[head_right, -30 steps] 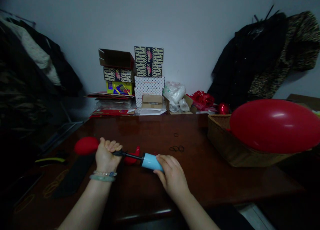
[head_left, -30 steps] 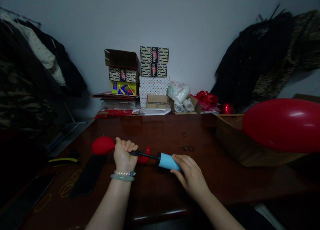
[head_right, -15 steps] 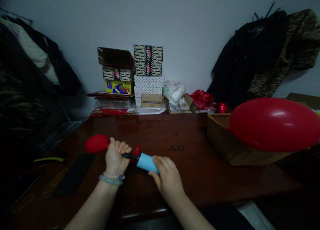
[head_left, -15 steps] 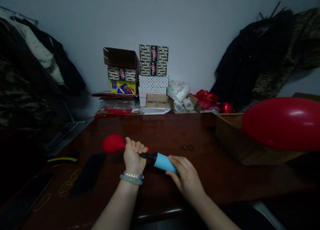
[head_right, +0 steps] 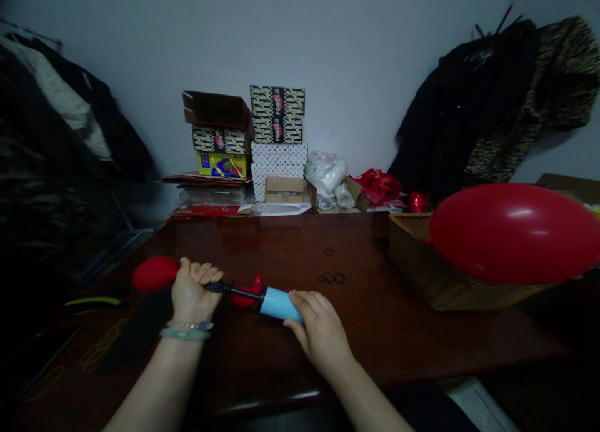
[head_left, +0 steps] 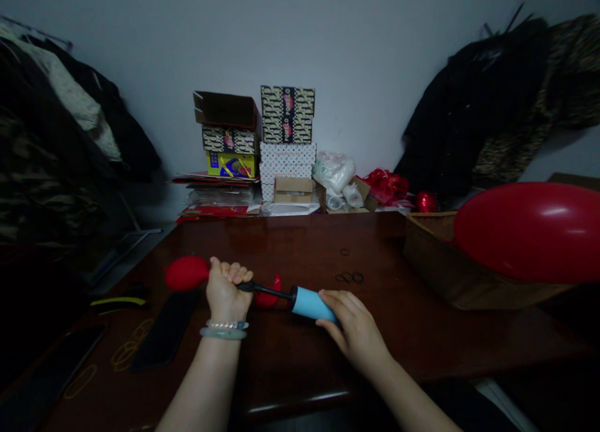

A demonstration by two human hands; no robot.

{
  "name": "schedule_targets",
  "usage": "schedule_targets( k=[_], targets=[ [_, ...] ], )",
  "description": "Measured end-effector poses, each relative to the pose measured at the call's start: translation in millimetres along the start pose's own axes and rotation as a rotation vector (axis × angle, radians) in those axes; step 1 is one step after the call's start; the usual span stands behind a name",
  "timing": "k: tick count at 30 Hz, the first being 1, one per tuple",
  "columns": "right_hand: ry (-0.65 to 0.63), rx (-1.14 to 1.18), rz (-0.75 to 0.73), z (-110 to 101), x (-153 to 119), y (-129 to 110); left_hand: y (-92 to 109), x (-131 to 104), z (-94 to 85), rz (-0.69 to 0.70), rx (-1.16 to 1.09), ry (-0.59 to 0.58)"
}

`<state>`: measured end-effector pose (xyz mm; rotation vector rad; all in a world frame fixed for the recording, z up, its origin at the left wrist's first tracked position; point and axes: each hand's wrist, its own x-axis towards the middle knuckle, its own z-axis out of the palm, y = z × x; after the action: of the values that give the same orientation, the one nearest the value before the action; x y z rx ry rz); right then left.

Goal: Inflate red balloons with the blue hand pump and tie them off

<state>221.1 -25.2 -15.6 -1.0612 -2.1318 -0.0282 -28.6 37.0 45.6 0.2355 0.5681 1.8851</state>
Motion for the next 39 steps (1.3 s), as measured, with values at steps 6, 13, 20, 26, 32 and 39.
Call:
schedule_targets(
  k=[6,13,20,26,32,39],
  targets=[
    [0.057,-0.040,-0.016,6.0,-1.4,-7.6,-14.2,-6.7,1.9,-0.029,0.006,-0.005],
    [0.089,-0.016,0.008,13.0,0.1,-19.2,-32.8,-21.2,7.1,-0.080,0.014,-0.041],
    [0.070,-0.011,0.017,14.8,-1.2,-15.9,-32.3,-23.3,10.0,-0.030,0.034,-0.033],
    [0.045,-0.016,0.010,2.8,2.0,-5.8,-4.3,-8.1,7.0,0.013,0.005,-0.023],
    [0.031,-0.029,0.001,-2.6,3.6,-0.6,14.0,3.2,-1.2,0.030,-0.025,-0.007],
    [0.041,-0.030,-0.008,1.3,0.3,-3.2,-3.5,-4.6,1.9,-0.010,-0.034,-0.017]
  ],
)
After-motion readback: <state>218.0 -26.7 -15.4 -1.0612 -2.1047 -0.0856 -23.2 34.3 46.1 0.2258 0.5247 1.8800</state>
